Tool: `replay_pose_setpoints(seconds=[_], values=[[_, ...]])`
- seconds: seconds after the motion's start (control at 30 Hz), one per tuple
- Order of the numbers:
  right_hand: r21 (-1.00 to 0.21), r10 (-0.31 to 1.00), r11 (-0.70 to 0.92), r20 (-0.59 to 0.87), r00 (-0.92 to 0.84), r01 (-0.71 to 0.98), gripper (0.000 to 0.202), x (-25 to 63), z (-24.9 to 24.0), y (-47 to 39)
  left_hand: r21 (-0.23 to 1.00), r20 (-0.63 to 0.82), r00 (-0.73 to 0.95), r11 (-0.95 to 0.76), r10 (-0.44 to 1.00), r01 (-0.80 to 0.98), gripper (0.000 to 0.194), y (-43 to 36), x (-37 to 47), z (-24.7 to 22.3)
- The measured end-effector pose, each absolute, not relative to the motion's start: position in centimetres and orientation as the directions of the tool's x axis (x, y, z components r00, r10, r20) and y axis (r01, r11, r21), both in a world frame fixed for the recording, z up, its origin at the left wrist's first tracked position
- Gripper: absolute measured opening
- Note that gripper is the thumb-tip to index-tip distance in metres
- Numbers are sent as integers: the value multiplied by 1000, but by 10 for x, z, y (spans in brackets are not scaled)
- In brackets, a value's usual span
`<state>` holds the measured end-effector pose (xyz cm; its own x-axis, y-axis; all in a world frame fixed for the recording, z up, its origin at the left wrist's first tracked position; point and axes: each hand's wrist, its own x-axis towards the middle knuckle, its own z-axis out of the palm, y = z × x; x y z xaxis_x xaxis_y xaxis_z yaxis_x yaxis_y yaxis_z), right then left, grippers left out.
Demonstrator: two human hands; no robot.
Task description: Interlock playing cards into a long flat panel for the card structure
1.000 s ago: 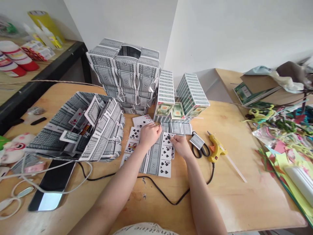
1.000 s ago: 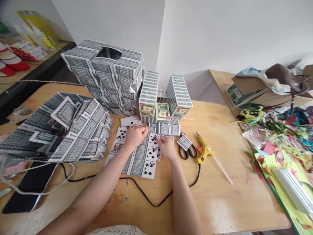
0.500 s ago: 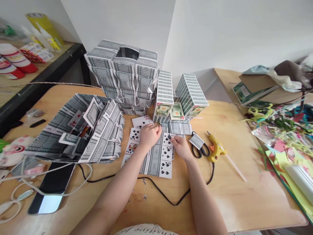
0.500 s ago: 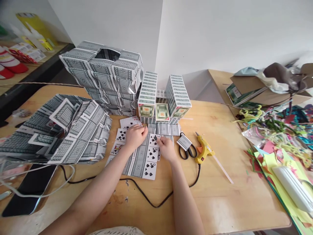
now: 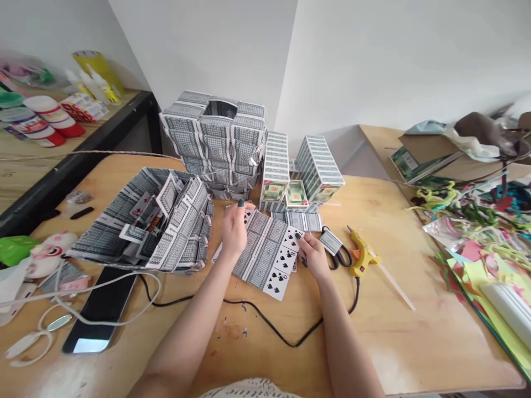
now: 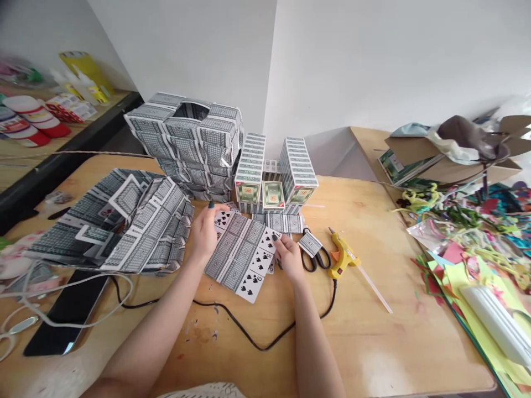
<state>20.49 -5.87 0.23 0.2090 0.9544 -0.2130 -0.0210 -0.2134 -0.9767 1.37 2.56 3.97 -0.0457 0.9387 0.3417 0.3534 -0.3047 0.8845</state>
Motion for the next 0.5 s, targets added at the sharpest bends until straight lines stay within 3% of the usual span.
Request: replay_pose_setpoints(seconds=[0.1, 0.2, 0.3, 0.4, 0.5], values=[[-975, 959, -219, -221, 178, -30, 33, 204, 11, -67, 888, 292, -26, -261, 956, 378, 35, 10, -1, 51], [-975, 956, -216, -223, 193, -55, 29, 203, 19, -78, 829, 172, -6, -141, 985, 542, 25, -15, -20, 55], [-958, 945, -258, -277, 176, -124, 27, 199, 22, -91, 713, -59, 73, -9, 996, 701, 24, -40, -40, 51], [-914, 927, -345, -367, 73, -215, 29, 192, 17, -104, 603, -285, 156, 51, 946, 796, 30, -56, -55, 44], [-859, 887, -461, -457, -72, -223, 32, 181, 10, -114, 550, -346, 124, 94, 930, 830, 24, -59, -61, 40]])
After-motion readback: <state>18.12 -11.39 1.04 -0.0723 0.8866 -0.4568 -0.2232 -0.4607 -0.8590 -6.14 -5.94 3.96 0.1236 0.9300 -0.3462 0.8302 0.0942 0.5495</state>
